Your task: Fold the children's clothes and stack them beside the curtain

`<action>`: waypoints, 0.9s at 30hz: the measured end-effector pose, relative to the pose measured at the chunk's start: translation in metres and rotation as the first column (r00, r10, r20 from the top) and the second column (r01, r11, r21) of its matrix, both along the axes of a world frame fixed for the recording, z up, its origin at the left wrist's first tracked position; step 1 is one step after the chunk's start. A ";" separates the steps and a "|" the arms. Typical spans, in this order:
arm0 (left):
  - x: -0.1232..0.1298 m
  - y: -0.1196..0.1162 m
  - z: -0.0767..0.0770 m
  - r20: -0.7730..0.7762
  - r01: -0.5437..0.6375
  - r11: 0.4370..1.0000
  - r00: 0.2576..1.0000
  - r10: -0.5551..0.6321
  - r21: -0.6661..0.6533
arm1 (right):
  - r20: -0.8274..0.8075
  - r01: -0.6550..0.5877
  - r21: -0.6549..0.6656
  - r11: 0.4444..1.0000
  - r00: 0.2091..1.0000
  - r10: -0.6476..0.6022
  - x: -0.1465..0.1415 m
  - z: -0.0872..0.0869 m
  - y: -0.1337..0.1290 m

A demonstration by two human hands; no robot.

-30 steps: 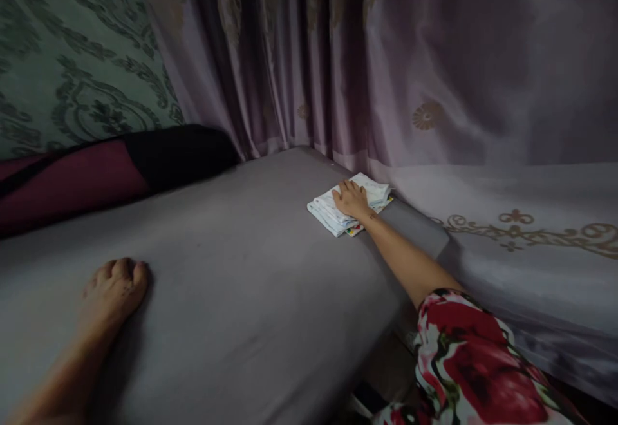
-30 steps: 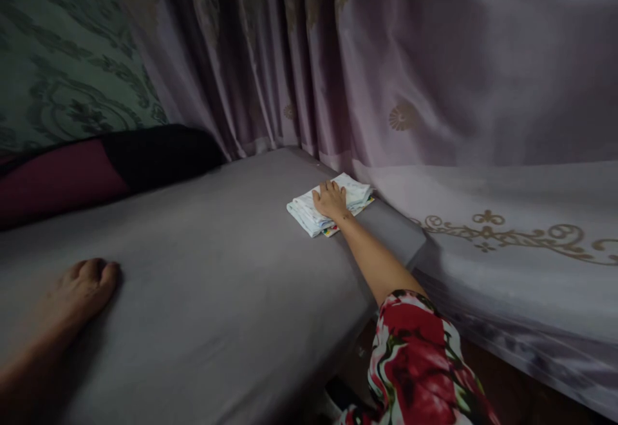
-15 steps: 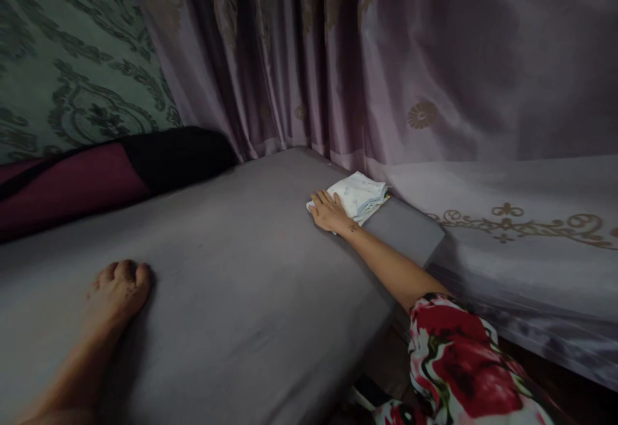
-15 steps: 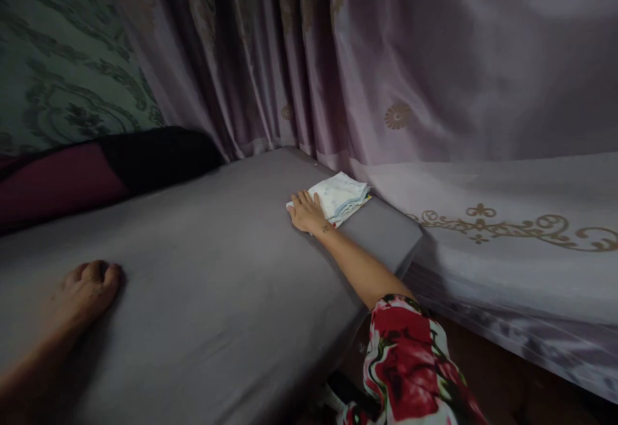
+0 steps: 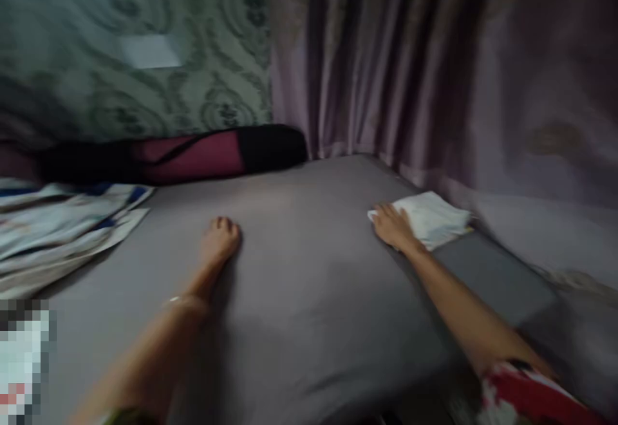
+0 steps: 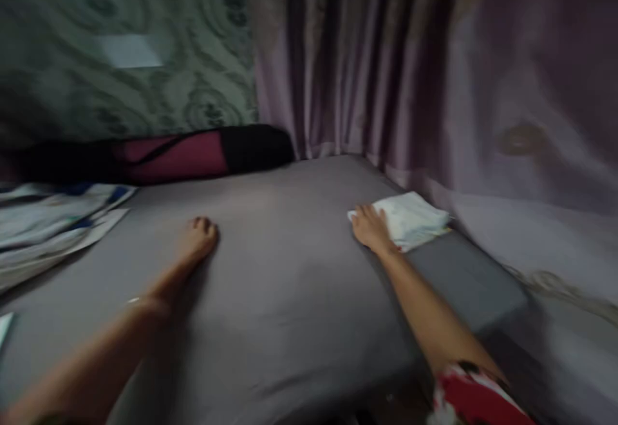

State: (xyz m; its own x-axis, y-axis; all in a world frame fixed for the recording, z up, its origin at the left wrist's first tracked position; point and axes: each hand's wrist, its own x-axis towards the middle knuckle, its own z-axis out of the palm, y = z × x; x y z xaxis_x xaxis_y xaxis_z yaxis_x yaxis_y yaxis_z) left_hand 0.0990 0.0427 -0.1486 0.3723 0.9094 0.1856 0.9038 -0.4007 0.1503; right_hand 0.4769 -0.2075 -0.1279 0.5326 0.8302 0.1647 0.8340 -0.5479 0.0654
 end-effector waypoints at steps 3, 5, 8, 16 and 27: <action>0.004 -0.004 0.004 0.019 -0.018 1.000 1.000 0.018 -0.003 | -0.011 -0.006 -0.021 1.000 1.000 0.005 0.018 -0.008 0.002; 0.006 -0.003 0.005 0.067 -0.047 0.998 0.997 0.049 -0.033 | -0.039 0.007 0.025 1.000 0.999 -0.006 0.032 -0.020 0.012; 0.005 0.002 0.002 0.117 -0.029 0.998 0.992 0.036 -0.062 | -0.004 -0.093 0.247 0.964 0.995 0.097 0.032 -0.042 0.044; -0.003 0.005 0.001 0.125 -0.002 0.999 0.992 0.009 -0.053 | -0.175 -0.436 0.177 0.883 0.869 0.464 -0.154 -0.048 0.139; -0.091 0.062 0.037 0.327 0.153 0.955 0.943 -0.065 -0.252 | -0.187 -0.586 0.093 0.805 0.784 0.593 -0.305 -0.036 0.145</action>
State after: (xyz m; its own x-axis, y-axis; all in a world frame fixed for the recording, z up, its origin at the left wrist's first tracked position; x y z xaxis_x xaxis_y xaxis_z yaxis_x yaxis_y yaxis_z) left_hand 0.0082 0.1043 -0.1112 0.4354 0.8982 0.0613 0.7461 -0.3981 0.5337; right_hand 0.1721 -0.0630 -0.1639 -0.0357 0.9897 0.1383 0.9882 0.0556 -0.1430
